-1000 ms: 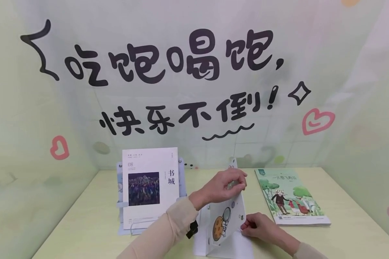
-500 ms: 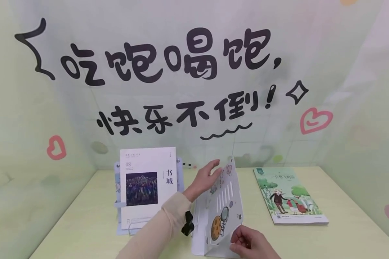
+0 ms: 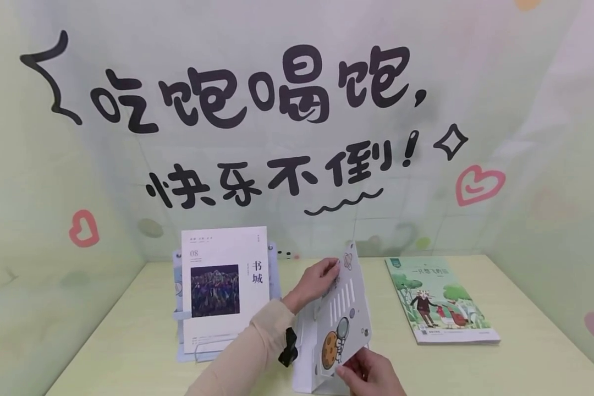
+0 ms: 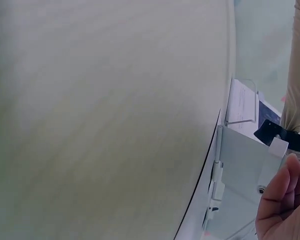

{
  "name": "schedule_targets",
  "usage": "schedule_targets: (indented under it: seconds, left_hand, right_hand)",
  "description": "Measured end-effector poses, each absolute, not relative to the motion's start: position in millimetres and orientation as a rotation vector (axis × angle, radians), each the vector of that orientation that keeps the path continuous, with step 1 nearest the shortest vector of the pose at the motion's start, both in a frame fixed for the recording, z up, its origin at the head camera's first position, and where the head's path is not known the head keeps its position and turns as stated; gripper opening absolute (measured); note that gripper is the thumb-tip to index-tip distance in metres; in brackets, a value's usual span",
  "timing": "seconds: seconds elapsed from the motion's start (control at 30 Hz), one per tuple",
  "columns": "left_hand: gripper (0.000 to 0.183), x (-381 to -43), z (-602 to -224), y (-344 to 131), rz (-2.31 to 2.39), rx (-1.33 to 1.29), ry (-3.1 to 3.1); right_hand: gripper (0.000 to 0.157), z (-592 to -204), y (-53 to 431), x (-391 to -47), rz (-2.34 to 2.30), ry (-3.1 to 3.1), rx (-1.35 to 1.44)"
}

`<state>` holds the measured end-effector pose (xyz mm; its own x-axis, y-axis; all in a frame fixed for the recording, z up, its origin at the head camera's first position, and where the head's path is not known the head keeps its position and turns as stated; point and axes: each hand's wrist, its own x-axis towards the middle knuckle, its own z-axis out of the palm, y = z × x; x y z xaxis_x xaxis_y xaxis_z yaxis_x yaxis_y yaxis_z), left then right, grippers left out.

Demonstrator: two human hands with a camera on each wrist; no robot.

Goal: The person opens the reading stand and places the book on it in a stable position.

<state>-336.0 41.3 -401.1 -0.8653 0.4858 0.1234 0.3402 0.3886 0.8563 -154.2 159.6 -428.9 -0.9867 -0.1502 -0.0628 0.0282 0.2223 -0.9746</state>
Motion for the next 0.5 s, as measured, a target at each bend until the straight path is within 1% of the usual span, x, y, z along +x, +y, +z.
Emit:
schedule_targets:
  seconds: [0.07,0.2,0.33,0.5]
  left_hand:
    - [0.044,-336,-402,40,1.504,0.727,2.508]
    - [0.042,-334,-402,37,1.53,0.64,2.58]
    - [0.042,-331,-401,32,1.558,0.531,2.639]
    - [0.045,-326,-399,23,1.587,0.438,2.652]
  right_hand:
    - [0.06,-428,162,-154,-1.87,2.367,-0.13]
    - [0.042,-427,175,-156,-1.835,2.463,-0.092]
    - [0.024,-428,195,-160,-1.817,2.561,0.008]
    - [0.012,-426,218,-169,-1.848,2.71,0.213]
